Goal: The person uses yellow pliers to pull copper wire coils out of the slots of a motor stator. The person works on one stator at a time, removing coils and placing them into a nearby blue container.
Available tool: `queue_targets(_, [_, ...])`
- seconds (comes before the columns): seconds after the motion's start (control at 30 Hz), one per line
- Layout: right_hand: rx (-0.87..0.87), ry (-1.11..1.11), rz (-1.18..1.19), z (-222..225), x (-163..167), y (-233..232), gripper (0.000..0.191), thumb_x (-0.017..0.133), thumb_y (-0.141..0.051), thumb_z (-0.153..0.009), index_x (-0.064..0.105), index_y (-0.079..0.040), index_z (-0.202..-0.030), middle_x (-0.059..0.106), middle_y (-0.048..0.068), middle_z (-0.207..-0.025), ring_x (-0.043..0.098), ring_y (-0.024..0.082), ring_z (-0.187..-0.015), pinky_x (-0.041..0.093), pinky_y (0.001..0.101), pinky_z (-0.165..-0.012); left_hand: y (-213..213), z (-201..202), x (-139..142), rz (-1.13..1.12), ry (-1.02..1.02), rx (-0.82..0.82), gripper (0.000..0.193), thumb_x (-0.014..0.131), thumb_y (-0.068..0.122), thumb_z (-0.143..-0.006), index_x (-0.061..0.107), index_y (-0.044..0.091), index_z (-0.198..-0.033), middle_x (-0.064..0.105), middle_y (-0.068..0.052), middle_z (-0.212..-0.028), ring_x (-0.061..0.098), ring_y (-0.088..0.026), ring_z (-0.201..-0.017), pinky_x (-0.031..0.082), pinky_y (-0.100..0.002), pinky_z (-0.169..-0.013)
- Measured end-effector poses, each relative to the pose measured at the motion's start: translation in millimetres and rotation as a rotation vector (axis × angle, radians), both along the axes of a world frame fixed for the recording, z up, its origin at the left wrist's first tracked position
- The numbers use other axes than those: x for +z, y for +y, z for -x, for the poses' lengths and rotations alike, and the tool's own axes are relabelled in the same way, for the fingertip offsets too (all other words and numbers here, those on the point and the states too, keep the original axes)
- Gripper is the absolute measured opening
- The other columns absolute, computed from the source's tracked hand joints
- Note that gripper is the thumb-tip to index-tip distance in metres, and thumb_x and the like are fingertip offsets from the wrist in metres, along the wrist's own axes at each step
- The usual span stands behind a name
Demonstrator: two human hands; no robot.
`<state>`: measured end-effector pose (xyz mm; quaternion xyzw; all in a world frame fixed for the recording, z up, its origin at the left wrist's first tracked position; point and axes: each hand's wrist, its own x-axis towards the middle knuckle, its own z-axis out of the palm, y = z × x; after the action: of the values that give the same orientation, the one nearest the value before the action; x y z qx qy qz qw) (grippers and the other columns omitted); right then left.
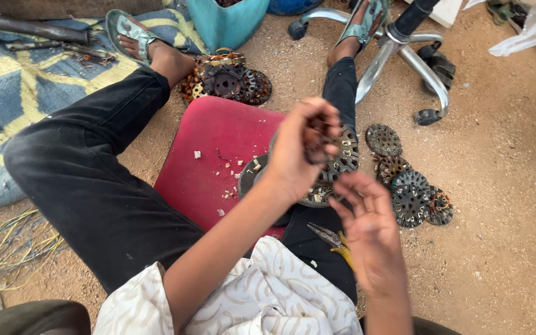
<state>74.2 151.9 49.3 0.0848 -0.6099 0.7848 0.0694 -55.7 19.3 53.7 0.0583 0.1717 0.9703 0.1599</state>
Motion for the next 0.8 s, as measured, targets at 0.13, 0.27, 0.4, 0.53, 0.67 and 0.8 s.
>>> queue_targets(0.13, [0.177, -0.025, 0.94, 0, -3, -22, 0.068, 0.06, -0.053, -0.102, 0.054, 0.001, -0.142, 0.057, 0.015, -0.143, 0.051, 0.028, -0.133, 0.038, 0.0458, -0.115, 10, -34, 10, 0.514, 0.716, 0.272, 0.011, 0.065, 0.021, -0.097, 0.064, 0.012, -0.104, 0.061, -0.001, -0.093, 0.06, -0.013, -0.081, 0.05, -0.028, -0.071])
queue_targets(0.27, [0.087, -0.205, 1.034, 2, -2, -12, 0.047, 0.054, -0.033, -0.102, 0.051, -0.01, -0.143, 0.057, 0.012, -0.148, 0.054, 0.027, -0.138, 0.039, 0.0494, -0.117, 3, -52, 20, 1.028, 1.364, 0.405, 0.016, 0.075, 0.024, -0.088, 0.065, 0.018, -0.099, 0.061, 0.001, -0.092, 0.061, -0.017, -0.088, 0.046, -0.033, -0.087])
queue_targets(0.4, [0.242, -0.264, 1.228, 7, -9, -10, 0.039, 0.045, -0.025, -0.112, 0.05, -0.009, -0.147, 0.053, 0.013, -0.15, 0.054, 0.027, -0.136, 0.042, 0.0492, -0.116, -4, -63, 32, 1.249, 1.434, 0.501, 0.028, 0.078, 0.03, -0.075, 0.067, 0.022, -0.1, 0.06, 0.001, -0.103, 0.058, -0.023, -0.106, 0.039, -0.042, -0.093])
queue_targets(0.53, [0.196, -0.262, 1.29, 16, -23, 1, 0.034, 0.052, -0.018, -0.108, 0.059, 0.0, -0.136, 0.063, 0.019, -0.136, 0.061, 0.03, -0.126, 0.048, 0.0489, -0.109, -17, -61, 49, 1.236, 1.46, 0.541, 0.037, 0.078, 0.043, -0.08, 0.067, 0.023, -0.11, 0.061, 0.004, -0.11, 0.057, -0.019, -0.107, 0.035, -0.046, -0.101])
queue_targets(0.67, [0.147, 0.133, 1.014, 17, -6, 38, 0.025, 0.058, -0.019, -0.114, 0.062, 0.0, -0.129, 0.066, 0.018, -0.127, 0.064, 0.028, -0.121, 0.05, 0.0462, -0.11, -51, -48, 61, 1.137, 1.331, 0.63, 0.029, 0.07, 0.04, -0.099, 0.067, 0.021, -0.12, 0.065, 0.006, -0.112, 0.06, -0.014, -0.113, 0.035, -0.036, -0.102])
queue_targets(0.8, [-0.123, 0.596, 0.673, 17, 62, 43, 0.028, 0.06, -0.023, -0.114, 0.058, -0.001, -0.13, 0.063, 0.017, -0.127, 0.063, 0.027, -0.122, 0.051, 0.0457, -0.11, -94, -26, 59, 1.003, 1.059, 0.826, 0.021, 0.063, 0.028, -0.111, 0.067, 0.008, -0.112, 0.069, -0.001, -0.104, 0.067, -0.012, -0.1, 0.05, -0.027, -0.094])
